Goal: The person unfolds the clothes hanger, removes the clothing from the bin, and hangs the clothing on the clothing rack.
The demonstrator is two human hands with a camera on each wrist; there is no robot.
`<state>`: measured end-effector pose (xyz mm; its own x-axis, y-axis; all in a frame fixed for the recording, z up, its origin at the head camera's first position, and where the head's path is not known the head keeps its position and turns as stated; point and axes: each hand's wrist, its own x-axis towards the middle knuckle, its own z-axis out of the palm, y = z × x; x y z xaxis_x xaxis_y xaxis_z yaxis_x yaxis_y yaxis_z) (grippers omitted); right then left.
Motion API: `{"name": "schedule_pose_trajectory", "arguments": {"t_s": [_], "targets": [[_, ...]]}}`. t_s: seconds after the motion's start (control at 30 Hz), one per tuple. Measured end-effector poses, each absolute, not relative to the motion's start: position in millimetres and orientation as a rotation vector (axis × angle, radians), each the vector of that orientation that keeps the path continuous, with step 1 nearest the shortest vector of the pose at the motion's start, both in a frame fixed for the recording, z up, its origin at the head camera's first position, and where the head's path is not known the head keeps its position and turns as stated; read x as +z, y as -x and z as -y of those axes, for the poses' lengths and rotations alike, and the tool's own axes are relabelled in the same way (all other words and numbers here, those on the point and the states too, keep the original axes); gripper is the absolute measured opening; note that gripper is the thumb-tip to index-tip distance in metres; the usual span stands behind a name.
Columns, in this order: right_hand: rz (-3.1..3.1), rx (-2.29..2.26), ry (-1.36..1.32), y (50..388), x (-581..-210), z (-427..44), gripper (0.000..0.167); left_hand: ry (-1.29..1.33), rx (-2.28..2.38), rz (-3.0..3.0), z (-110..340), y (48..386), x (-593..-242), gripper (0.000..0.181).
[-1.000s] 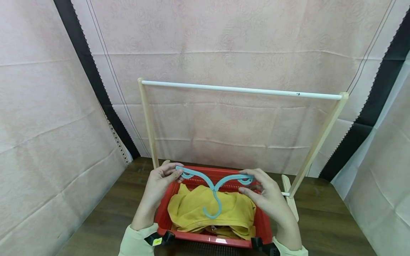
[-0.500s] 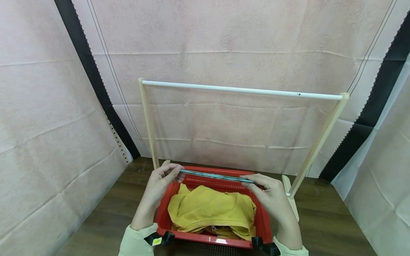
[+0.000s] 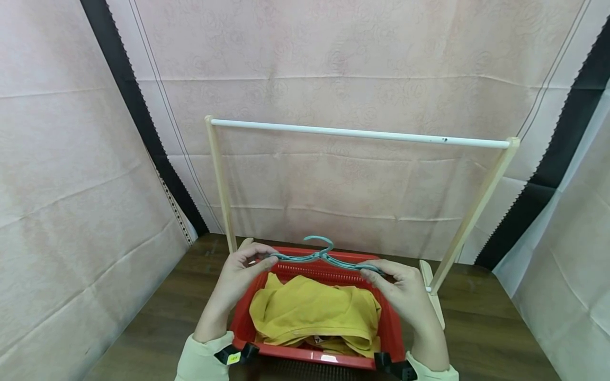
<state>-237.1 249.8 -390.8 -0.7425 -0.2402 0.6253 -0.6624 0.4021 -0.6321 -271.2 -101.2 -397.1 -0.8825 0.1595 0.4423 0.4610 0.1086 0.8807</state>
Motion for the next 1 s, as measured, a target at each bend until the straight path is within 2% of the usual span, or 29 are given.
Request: {"name": "schedule_pose_trajectory", "arguments": {"t_s": [0.5, 0.8, 1.0], "targets": [[2.191, 1.387, -0.828, 237.0, -391.1, -247.3, 0.021, 0.571, -1.814, 2.15, 101.4, 272.7, -396.6, 0.007], [2.156, 1.427, -0.888, 238.3, -392.2, -247.5, 0.024, 0.428, -2.07, 2.036, 104.5, 274.6, -396.4, 0.011], [2.15, 1.483, -0.846, 240.1, -394.2, -248.5, 0.02, 0.385, -2.168, 1.966, 103.7, 276.7, -397.5, 0.013]]}}
